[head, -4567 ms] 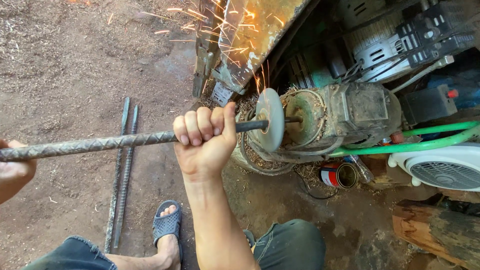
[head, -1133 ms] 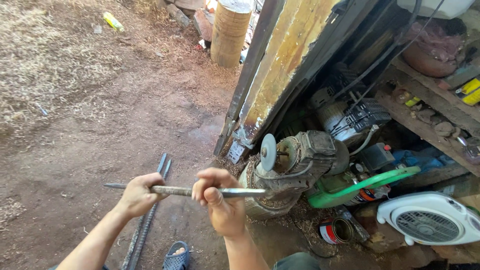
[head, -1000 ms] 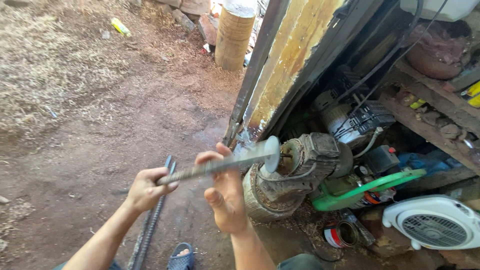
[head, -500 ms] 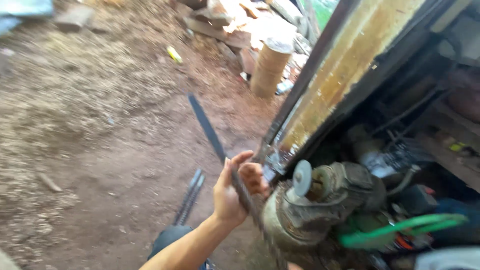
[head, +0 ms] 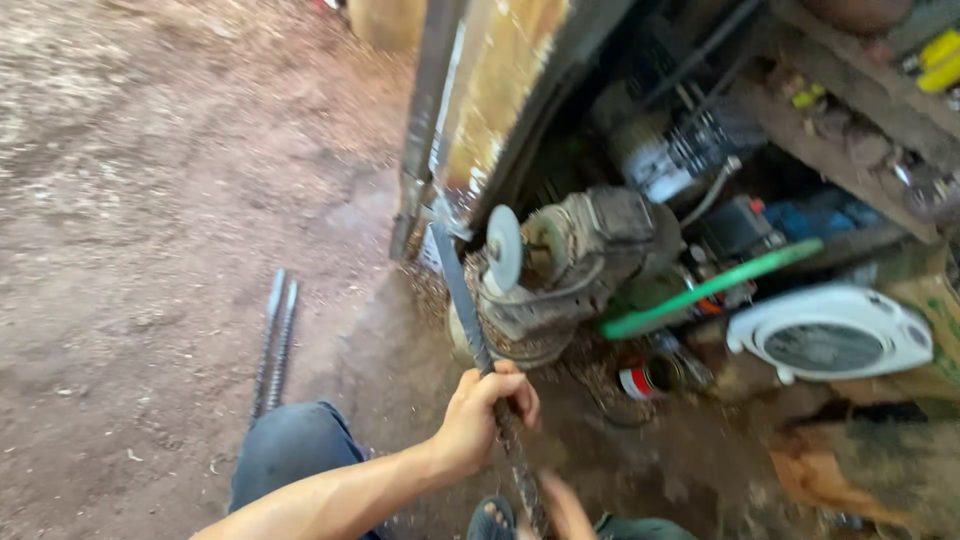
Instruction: Sharpening the ends of metal rebar rods using a bench grinder wheel.
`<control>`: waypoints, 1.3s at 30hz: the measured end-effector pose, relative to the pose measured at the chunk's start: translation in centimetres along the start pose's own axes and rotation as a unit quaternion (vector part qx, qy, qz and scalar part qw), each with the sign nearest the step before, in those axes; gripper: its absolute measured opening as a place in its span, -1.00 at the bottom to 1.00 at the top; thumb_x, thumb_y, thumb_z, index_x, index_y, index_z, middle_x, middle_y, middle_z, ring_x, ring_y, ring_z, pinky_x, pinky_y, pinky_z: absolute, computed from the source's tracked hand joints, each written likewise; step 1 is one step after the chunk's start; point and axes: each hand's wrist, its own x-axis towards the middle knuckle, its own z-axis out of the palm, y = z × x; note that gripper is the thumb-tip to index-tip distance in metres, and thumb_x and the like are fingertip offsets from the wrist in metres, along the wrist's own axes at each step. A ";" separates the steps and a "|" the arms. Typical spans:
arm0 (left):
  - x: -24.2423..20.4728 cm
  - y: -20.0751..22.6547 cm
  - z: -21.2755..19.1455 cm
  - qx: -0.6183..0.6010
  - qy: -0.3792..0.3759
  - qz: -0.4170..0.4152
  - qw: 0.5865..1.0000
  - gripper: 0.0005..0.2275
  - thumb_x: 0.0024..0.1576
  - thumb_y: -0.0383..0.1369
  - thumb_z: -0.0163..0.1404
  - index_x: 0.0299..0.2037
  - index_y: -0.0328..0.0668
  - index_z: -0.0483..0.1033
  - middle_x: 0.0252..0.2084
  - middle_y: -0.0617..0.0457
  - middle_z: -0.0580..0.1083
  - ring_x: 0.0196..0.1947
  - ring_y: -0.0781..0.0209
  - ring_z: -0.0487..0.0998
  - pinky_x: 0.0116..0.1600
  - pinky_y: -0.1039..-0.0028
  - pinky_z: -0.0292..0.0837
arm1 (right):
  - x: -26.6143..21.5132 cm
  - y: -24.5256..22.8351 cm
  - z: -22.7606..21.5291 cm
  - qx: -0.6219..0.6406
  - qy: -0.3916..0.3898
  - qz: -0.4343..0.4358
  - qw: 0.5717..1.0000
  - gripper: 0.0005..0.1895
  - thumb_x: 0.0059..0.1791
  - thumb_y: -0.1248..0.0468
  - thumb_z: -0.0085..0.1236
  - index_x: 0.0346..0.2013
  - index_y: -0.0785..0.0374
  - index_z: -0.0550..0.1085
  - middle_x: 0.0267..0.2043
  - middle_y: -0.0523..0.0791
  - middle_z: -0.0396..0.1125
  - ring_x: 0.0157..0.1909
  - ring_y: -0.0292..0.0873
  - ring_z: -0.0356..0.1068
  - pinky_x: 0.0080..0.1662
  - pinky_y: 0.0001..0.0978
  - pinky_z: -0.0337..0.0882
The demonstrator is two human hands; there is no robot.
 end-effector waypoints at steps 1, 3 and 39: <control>0.2 -0.3 0.1 -0.004 -0.003 -0.009 1.000 -0.71 0.26 -0.28 -0.13 -0.41 -0.38 0.41 -0.50 -0.13 0.46 -0.48 0.11 0.47 -0.31 0.36 0.41 | 4.7 -4.6 0.0 0.001 0.000 -0.002 1.000 -0.29 -0.05 0.50 -0.02 0.41 0.31 0.13 0.30 0.07 0.22 0.34 -0.11 0.24 0.25 -0.30 0.20; 0.5 -1.1 0.3 0.141 0.079 -0.038 0.986 -0.65 0.32 -0.18 -0.12 -0.31 -0.40 0.45 -0.42 -0.09 0.46 -0.40 0.18 0.44 -0.25 0.38 0.40 | 10.6 -16.4 2.2 0.003 0.003 -0.002 1.000 -0.27 -0.05 0.49 -0.03 0.43 0.31 0.09 0.38 0.07 0.19 0.43 -0.10 0.22 0.32 -0.28 0.19; 7.0 -2.7 -1.7 0.203 0.094 0.001 0.975 -0.57 0.40 -0.08 -0.31 -0.34 -0.27 0.39 -0.45 -0.02 0.53 -0.46 0.32 0.49 -0.36 0.52 0.45 | 17.3 -12.6 -1.6 0.314 -0.061 0.287 0.903 -0.65 0.14 -0.02 -0.23 -0.10 0.16 0.37 -0.61 -0.24 0.05 -0.73 -0.42 -0.03 -0.70 -0.57 0.03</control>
